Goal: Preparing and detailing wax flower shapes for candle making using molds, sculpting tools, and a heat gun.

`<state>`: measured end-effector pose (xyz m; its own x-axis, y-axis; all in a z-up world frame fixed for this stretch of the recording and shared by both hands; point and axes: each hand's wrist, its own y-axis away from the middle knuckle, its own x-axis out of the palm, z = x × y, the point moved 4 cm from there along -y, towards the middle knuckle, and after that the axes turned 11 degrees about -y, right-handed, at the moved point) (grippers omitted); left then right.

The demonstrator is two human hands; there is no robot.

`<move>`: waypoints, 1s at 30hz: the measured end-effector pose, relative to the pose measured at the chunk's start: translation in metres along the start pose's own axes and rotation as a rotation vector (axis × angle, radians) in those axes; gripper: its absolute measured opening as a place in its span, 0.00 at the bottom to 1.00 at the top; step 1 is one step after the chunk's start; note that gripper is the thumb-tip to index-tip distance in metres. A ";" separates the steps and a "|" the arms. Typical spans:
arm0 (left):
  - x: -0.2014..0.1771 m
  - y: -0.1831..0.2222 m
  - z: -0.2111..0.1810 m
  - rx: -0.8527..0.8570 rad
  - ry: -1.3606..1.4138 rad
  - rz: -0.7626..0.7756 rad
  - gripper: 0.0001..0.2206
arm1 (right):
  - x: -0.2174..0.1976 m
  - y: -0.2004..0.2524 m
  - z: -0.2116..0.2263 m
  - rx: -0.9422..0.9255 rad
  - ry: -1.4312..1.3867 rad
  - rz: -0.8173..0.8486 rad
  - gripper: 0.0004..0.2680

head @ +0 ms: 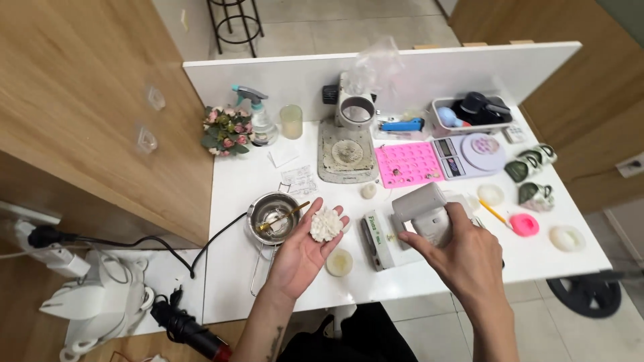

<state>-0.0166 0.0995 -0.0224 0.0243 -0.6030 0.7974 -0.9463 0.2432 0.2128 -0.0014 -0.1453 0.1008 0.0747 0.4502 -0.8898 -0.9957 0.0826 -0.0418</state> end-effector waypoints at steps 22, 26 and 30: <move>0.082 -0.026 0.104 -0.499 -0.043 0.297 0.30 | -0.034 0.145 -0.078 0.397 -0.395 -0.234 0.19; 0.099 -0.036 0.135 -0.631 -0.012 0.333 0.26 | -0.037 0.162 -0.088 0.499 -0.486 -0.299 0.19; 0.116 -0.052 0.146 -0.708 0.035 0.352 0.22 | -0.041 0.165 -0.091 0.513 -0.530 -0.431 0.15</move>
<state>-0.0117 -0.0942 -0.0240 -0.2167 -0.3792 0.8996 -0.4703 0.8481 0.2441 -0.1738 -0.2308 0.0893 0.5841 0.6333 -0.5076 -0.7363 0.6767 -0.0030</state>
